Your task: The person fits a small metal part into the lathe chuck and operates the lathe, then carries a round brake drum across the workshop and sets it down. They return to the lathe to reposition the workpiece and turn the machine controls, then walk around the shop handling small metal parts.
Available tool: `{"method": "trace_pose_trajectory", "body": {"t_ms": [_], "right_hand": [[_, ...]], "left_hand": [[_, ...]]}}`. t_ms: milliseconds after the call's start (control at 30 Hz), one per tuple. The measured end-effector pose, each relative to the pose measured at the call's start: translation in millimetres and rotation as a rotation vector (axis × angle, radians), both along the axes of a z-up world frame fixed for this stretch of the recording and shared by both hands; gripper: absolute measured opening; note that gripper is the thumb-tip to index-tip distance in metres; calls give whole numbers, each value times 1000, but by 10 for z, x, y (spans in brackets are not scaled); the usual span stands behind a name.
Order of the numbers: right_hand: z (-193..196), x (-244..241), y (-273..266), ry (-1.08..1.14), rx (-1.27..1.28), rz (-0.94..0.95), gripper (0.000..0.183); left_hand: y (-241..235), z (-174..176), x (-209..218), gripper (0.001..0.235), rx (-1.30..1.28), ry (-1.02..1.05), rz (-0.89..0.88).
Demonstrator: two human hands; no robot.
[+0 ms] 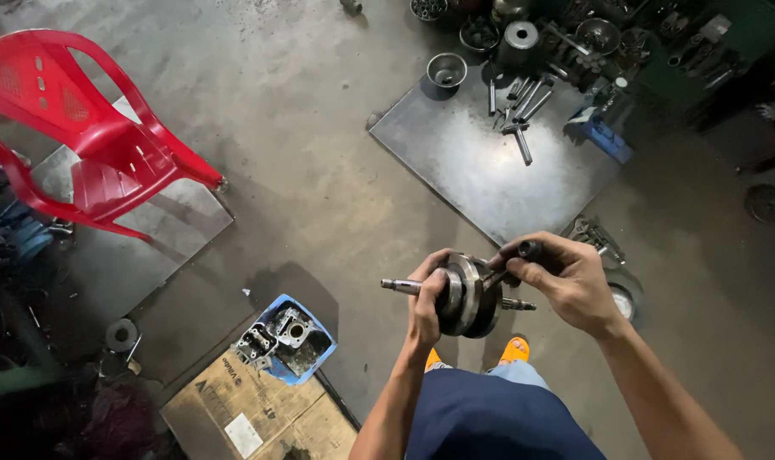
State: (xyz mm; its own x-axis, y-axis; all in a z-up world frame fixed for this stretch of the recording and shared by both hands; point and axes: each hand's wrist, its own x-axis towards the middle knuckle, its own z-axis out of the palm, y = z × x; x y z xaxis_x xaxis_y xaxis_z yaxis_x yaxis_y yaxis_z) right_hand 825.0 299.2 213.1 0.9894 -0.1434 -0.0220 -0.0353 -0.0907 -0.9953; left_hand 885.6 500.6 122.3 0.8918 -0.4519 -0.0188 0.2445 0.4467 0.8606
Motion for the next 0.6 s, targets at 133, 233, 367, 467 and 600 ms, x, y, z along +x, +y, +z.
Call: {"method": "trace_pose_trajectory", "body": {"t_ms": [133,233,367,467,600], "right_hand": [[-124,76,-67,43,83,7,21],[-199,122,-177,56,39,-18,20],[-374,191,-530,-60,24,-7,19],[-486,358,-874,131,-41,-94,20],[-633,860,-1488,266,33,-215,17]], "left_hand": [[-39,-143,52,48,11,57,-3],[-135,-199,104,47,50,85,-11],[-438,-313,240,47,71,132,-46],[-782,-505,408,53,136,148,-69],[-1401,-791,825,67,92,280,-185]]}}
